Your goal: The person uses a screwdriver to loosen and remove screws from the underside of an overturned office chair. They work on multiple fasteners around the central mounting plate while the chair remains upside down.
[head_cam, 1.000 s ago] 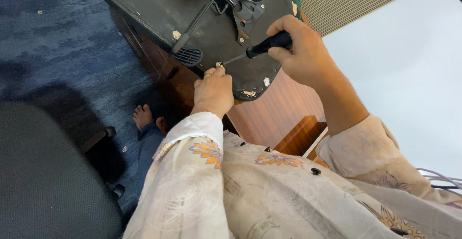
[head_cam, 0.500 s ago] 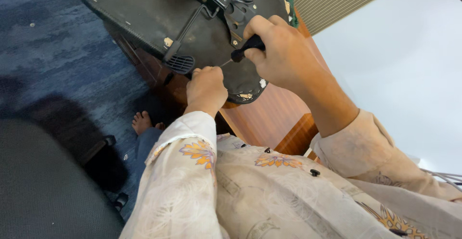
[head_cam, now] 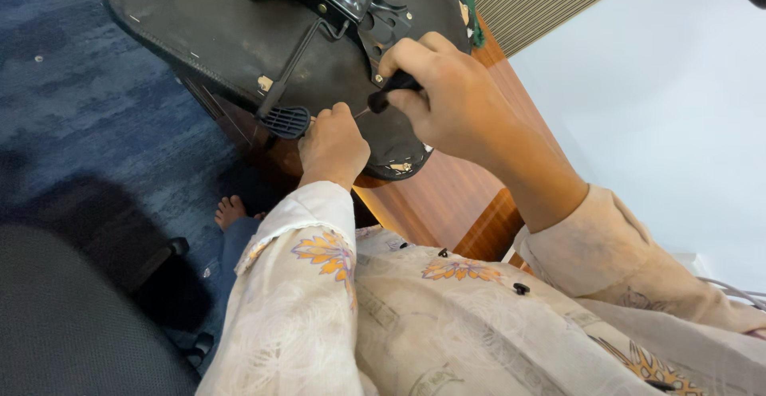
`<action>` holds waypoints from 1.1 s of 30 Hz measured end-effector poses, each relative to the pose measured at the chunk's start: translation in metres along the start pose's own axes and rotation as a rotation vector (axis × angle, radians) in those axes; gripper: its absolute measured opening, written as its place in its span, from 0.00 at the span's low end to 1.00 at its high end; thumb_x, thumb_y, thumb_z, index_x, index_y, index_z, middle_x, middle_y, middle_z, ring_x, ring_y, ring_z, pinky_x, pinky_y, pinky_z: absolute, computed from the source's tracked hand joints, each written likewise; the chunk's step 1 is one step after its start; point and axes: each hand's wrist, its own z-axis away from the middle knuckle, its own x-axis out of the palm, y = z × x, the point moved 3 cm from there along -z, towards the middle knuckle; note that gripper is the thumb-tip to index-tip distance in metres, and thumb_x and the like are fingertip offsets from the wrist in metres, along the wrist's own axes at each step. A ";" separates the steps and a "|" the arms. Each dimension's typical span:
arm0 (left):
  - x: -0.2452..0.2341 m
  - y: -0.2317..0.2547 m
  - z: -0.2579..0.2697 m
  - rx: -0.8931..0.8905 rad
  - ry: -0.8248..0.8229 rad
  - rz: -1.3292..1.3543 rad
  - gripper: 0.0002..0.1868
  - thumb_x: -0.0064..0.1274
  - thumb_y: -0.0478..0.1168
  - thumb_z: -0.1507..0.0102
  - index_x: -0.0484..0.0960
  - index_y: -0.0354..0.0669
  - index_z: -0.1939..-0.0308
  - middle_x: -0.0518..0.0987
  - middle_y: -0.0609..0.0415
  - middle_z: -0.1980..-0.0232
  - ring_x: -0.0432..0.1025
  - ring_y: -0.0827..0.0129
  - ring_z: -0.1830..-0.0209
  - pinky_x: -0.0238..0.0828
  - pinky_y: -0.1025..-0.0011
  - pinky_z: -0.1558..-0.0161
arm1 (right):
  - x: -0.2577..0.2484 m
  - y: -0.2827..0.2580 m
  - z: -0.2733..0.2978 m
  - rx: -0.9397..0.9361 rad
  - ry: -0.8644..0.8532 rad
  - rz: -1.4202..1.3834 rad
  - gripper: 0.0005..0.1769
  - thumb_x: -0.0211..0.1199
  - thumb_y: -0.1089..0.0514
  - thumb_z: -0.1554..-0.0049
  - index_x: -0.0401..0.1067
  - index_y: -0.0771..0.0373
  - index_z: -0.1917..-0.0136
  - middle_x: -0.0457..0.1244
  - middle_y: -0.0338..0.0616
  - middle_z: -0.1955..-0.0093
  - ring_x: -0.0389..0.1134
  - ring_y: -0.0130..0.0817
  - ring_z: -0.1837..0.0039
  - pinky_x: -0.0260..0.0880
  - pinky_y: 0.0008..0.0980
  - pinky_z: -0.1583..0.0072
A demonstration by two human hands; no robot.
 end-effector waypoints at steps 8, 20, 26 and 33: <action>-0.002 0.002 0.008 0.004 -0.036 -0.019 0.19 0.50 0.34 0.40 0.76 0.41 0.44 0.74 0.44 0.38 0.65 0.46 0.32 0.63 0.50 0.35 | 0.004 0.004 -0.003 -0.015 0.010 0.051 0.17 0.73 0.58 0.45 0.70 0.62 0.46 0.63 0.51 0.52 0.69 0.50 0.52 0.68 0.44 0.53; -0.001 -0.003 0.016 0.006 -0.056 0.006 0.19 0.52 0.35 0.39 0.72 0.39 0.44 0.75 0.43 0.39 0.66 0.44 0.34 0.66 0.51 0.38 | 0.005 0.018 -0.011 0.139 -0.041 0.133 0.16 0.69 0.50 0.41 0.72 0.62 0.48 0.67 0.55 0.55 0.69 0.55 0.52 0.67 0.49 0.51; 0.029 -0.025 0.031 -0.035 -0.305 -0.063 0.21 0.53 0.36 0.39 0.76 0.35 0.41 0.79 0.33 0.43 0.74 0.42 0.41 0.71 0.52 0.40 | 0.001 0.024 -0.005 0.145 -0.046 0.117 0.15 0.68 0.51 0.40 0.72 0.64 0.48 0.67 0.57 0.54 0.70 0.55 0.51 0.68 0.49 0.49; 0.076 -0.035 0.091 0.033 -0.770 -0.362 0.18 0.53 0.37 0.38 0.83 0.39 0.45 0.79 0.35 0.41 0.74 0.45 0.39 0.72 0.53 0.40 | 0.006 0.021 -0.007 0.198 -0.036 0.053 0.15 0.69 0.52 0.42 0.72 0.65 0.49 0.66 0.56 0.54 0.69 0.52 0.52 0.67 0.47 0.50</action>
